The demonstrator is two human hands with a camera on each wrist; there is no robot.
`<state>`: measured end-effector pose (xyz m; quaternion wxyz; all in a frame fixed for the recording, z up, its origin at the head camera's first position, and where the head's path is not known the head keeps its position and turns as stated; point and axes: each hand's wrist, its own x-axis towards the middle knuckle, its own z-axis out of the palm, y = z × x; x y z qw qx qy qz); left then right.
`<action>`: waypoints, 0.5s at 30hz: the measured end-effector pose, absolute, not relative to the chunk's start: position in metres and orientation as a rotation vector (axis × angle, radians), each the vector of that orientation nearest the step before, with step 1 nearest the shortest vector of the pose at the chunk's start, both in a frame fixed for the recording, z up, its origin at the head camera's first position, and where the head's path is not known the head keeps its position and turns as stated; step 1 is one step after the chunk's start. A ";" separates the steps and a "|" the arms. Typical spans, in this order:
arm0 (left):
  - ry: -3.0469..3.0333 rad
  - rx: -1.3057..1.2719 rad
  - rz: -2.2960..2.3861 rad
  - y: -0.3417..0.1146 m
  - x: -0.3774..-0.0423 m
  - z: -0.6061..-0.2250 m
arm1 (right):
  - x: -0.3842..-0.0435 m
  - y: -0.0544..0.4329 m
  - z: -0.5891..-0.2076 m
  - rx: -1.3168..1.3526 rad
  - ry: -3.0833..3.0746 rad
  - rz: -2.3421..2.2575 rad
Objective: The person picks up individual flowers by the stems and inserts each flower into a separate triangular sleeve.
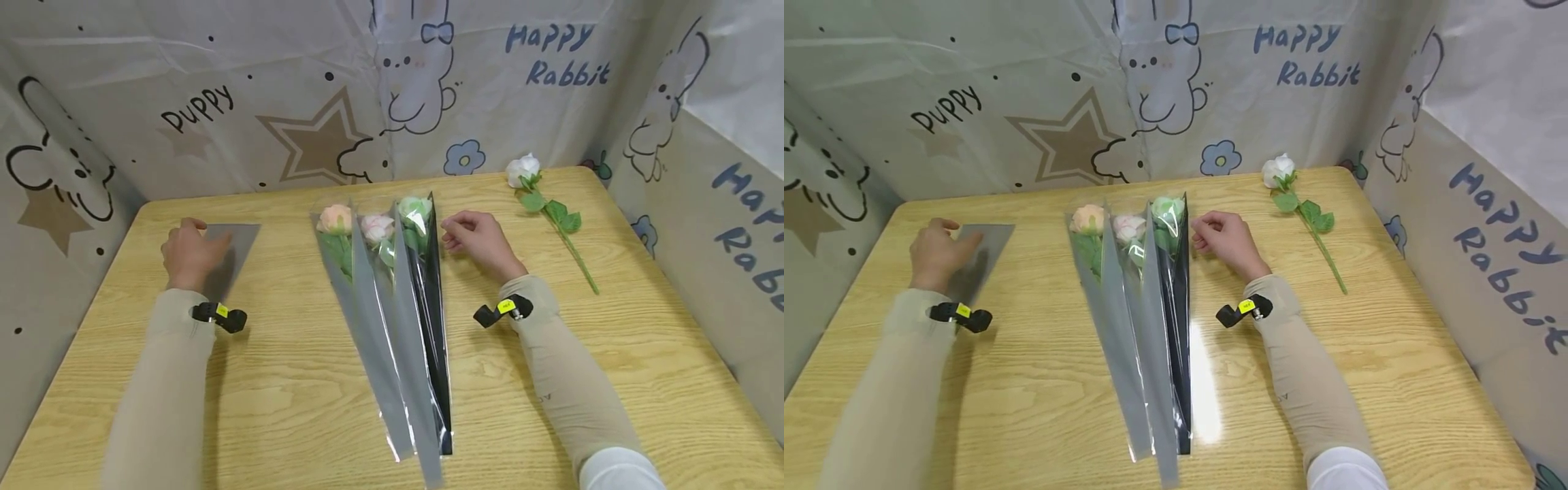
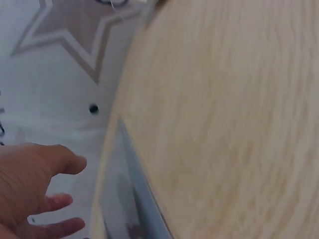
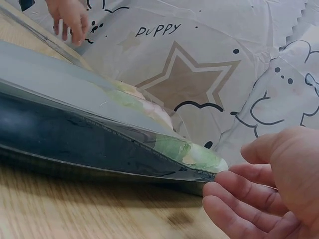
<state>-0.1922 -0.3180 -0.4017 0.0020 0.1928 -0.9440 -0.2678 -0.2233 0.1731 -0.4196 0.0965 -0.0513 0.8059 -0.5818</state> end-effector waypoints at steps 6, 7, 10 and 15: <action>-3.021 0.731 -0.853 -0.330 -0.186 -0.410 | -0.224 0.173 -0.420 -0.175 2.373 -1.705; -3.021 0.744 -0.852 -0.331 -0.186 -0.411 | -0.224 0.173 -0.420 -0.180 2.373 -1.703; -3.031 0.759 -0.821 -0.331 -0.186 -0.412 | -0.224 0.173 -0.420 -0.191 2.376 -1.697; -3.047 0.757 -0.775 -0.331 -0.188 -0.411 | -0.224 0.174 -0.421 -0.192 2.383 -1.681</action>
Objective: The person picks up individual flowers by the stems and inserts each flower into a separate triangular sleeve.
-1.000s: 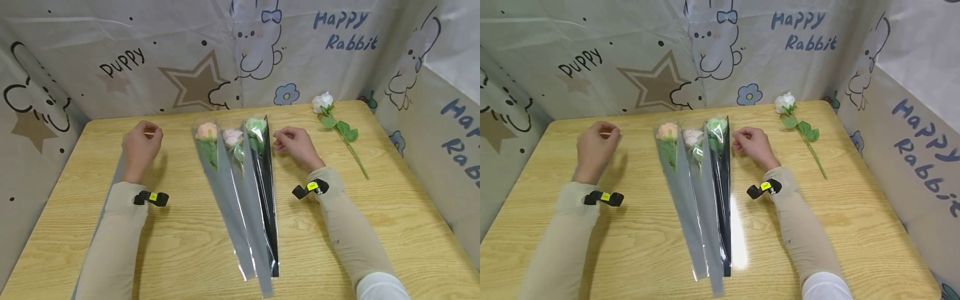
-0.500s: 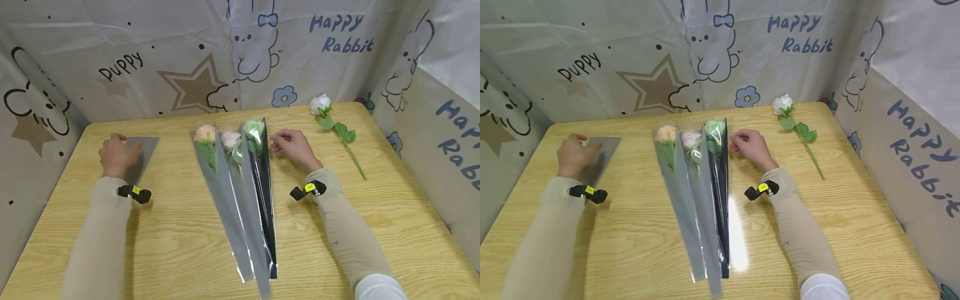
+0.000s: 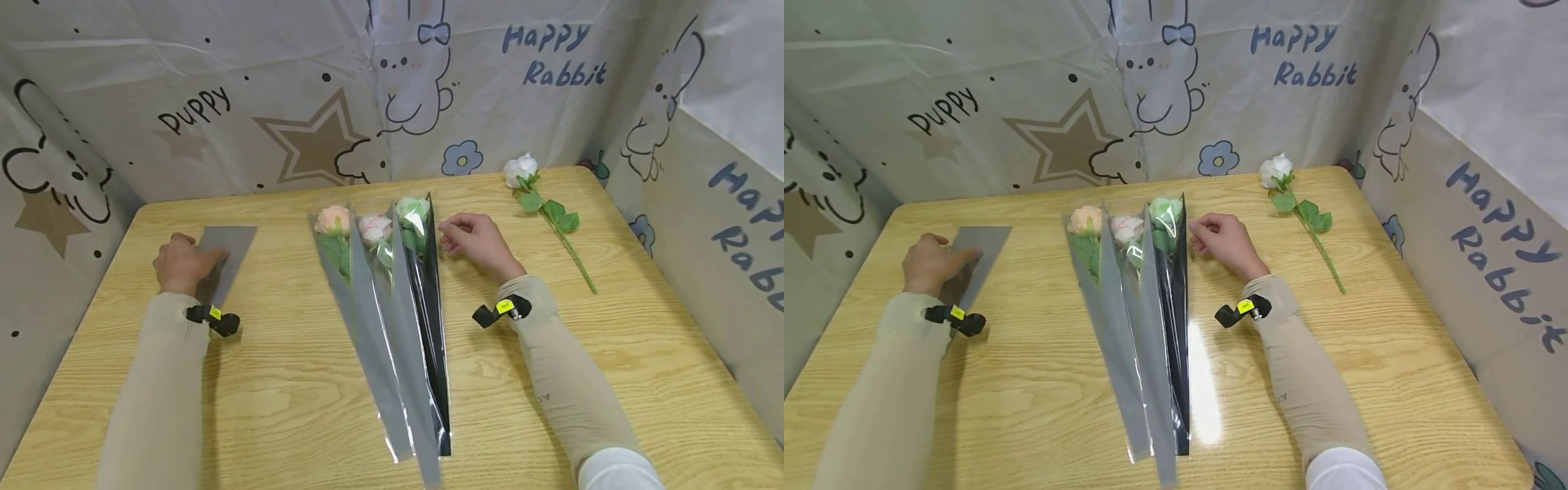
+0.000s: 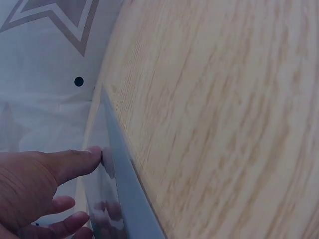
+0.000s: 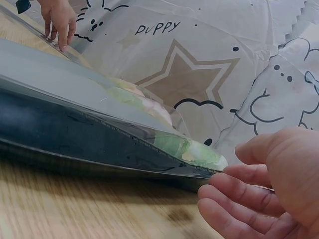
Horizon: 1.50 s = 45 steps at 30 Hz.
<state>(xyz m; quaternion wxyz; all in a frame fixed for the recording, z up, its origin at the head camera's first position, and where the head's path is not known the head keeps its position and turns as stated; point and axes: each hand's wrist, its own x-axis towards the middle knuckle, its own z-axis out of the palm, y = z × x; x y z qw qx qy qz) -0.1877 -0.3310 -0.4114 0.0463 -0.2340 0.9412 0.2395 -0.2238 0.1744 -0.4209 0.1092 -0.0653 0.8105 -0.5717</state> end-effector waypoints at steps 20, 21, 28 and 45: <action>2.835 -0.670 0.848 -0.322 -0.190 -0.409 | -0.223 0.174 -0.419 -0.203 2.374 -1.669; 2.835 -0.656 0.868 -0.320 -0.191 -0.407 | -0.223 0.174 -0.419 -0.203 2.375 -1.668; 2.869 -0.591 0.988 -0.298 -0.198 -0.393 | -0.222 0.175 -0.418 -0.206 2.386 -1.659; 2.539 -0.525 1.750 -0.242 -0.197 -0.355 | -0.221 0.174 -0.416 -0.237 2.420 -1.632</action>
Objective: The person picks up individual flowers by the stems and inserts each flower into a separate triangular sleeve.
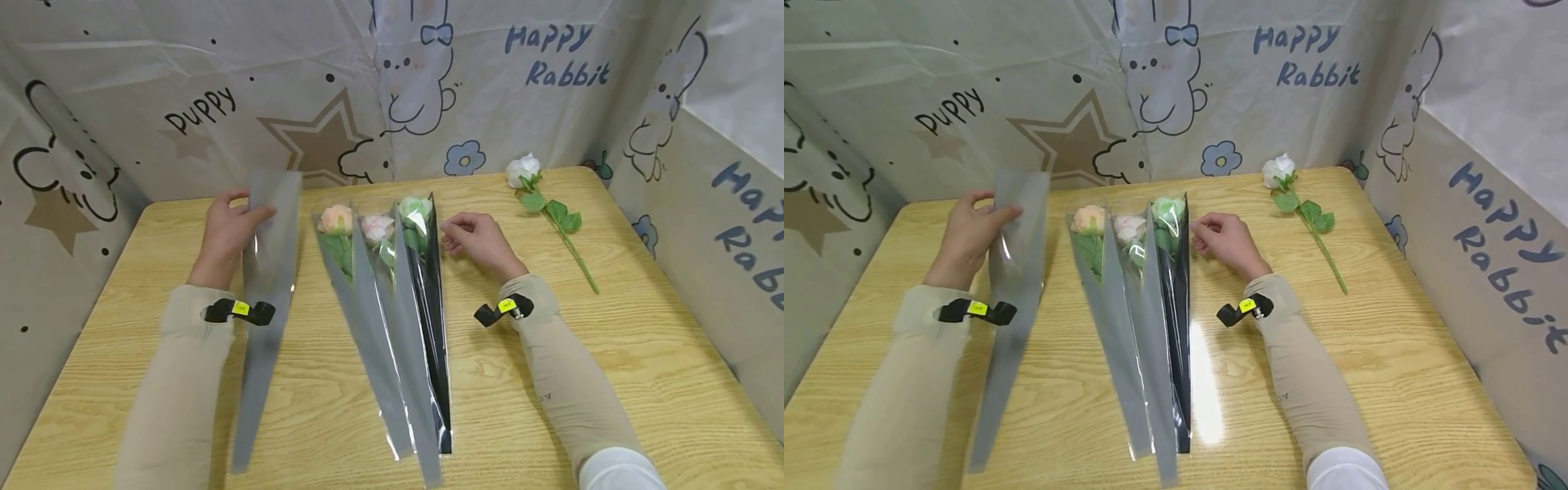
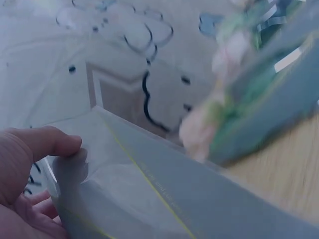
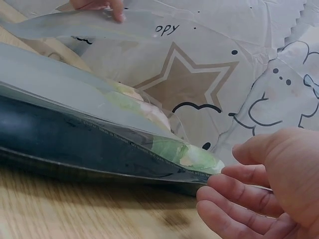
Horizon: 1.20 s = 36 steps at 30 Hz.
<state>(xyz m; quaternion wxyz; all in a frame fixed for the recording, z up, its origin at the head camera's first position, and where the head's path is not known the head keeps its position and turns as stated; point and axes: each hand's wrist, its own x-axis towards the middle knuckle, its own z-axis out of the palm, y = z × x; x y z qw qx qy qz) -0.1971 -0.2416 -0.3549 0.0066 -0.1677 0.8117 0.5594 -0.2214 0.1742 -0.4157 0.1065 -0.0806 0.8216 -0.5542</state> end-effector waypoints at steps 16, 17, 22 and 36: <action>2.337 -0.229 2.080 -0.186 -0.181 -0.332 | -0.212 0.158 -0.402 -0.354 2.448 -1.591; 2.330 -0.214 2.093 -0.183 -0.181 -0.332 | -0.211 0.156 -0.400 -0.366 2.454 -1.579; 2.230 -0.195 2.208 -0.170 -0.180 -0.335 | -0.204 0.150 -0.394 -0.409 2.468 -1.538; 1.864 -0.272 2.491 -0.139 -0.184 -0.350 | -0.193 0.135 -0.385 -0.568 2.398 -1.412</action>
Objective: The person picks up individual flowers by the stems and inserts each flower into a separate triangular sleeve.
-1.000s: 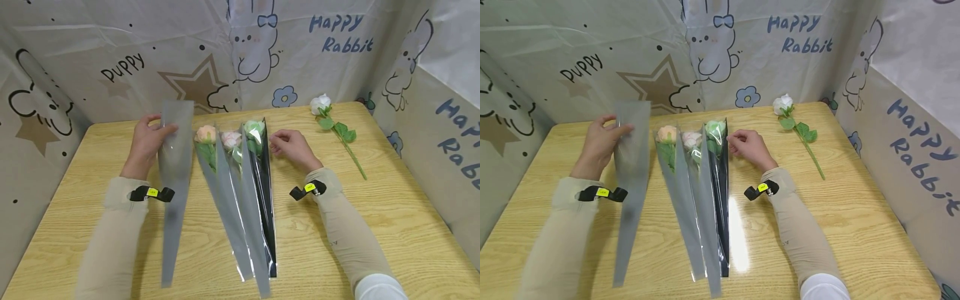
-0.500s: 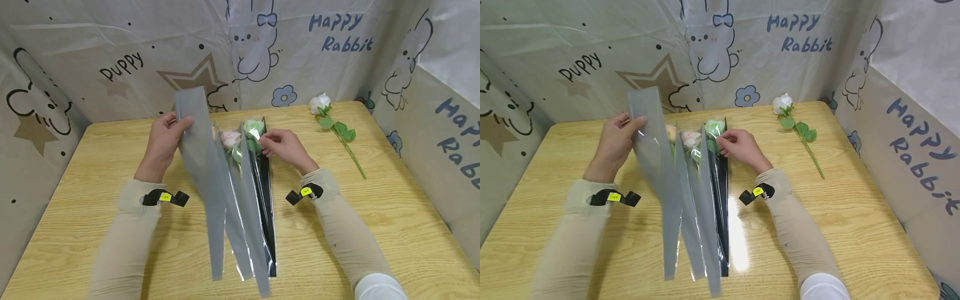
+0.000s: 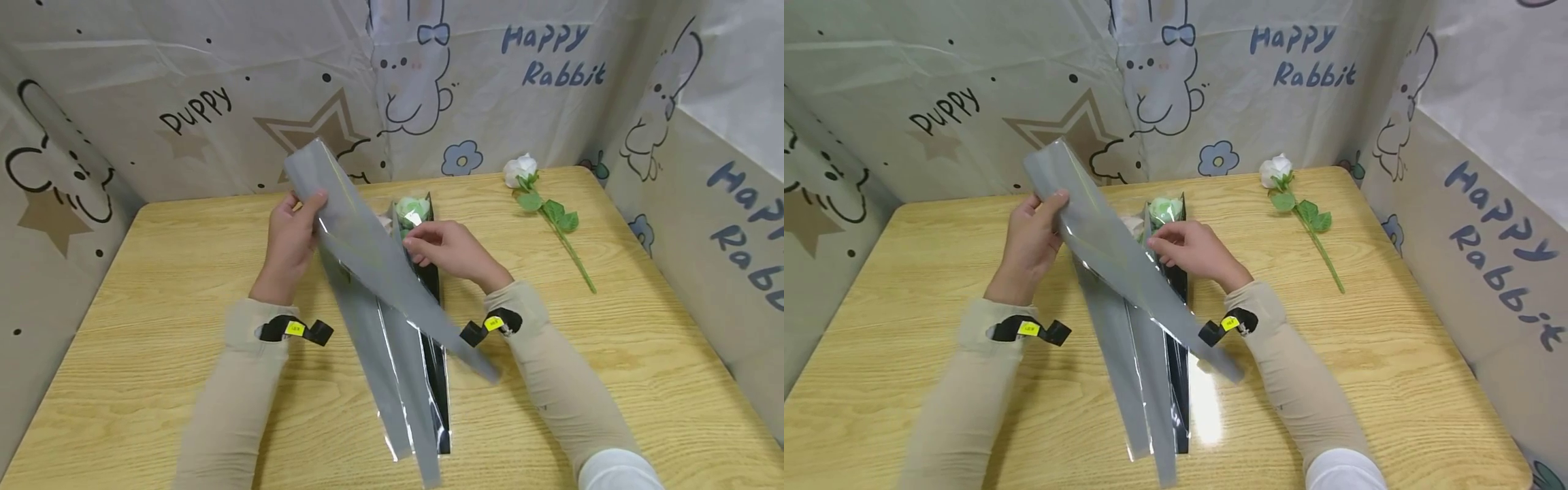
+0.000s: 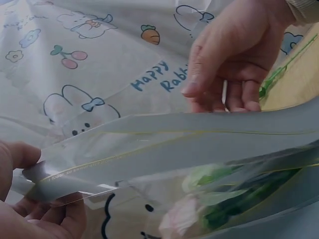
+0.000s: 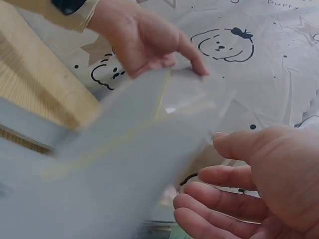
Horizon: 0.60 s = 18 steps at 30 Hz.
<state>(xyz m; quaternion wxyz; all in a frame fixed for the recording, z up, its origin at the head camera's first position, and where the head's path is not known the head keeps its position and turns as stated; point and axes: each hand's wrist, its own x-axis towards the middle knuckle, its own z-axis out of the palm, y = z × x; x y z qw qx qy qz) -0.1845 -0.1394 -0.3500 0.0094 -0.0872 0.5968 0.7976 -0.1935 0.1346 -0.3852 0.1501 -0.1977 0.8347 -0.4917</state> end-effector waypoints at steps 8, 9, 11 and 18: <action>1.832 -0.330 2.476 -0.131 -0.180 -0.369 | -0.188 0.132 -0.378 -0.618 2.436 -1.293; 1.824 -0.335 2.478 -0.131 -0.179 -0.371 | -0.187 0.132 -0.379 -0.620 2.440 -1.285; 1.813 -0.348 2.482 -0.131 -0.179 -0.374 | -0.187 0.133 -0.378 -0.615 2.451 -1.266; 1.835 -0.357 2.475 -0.134 -0.177 -0.379 | -0.189 0.138 -0.377 -0.598 2.480 -1.245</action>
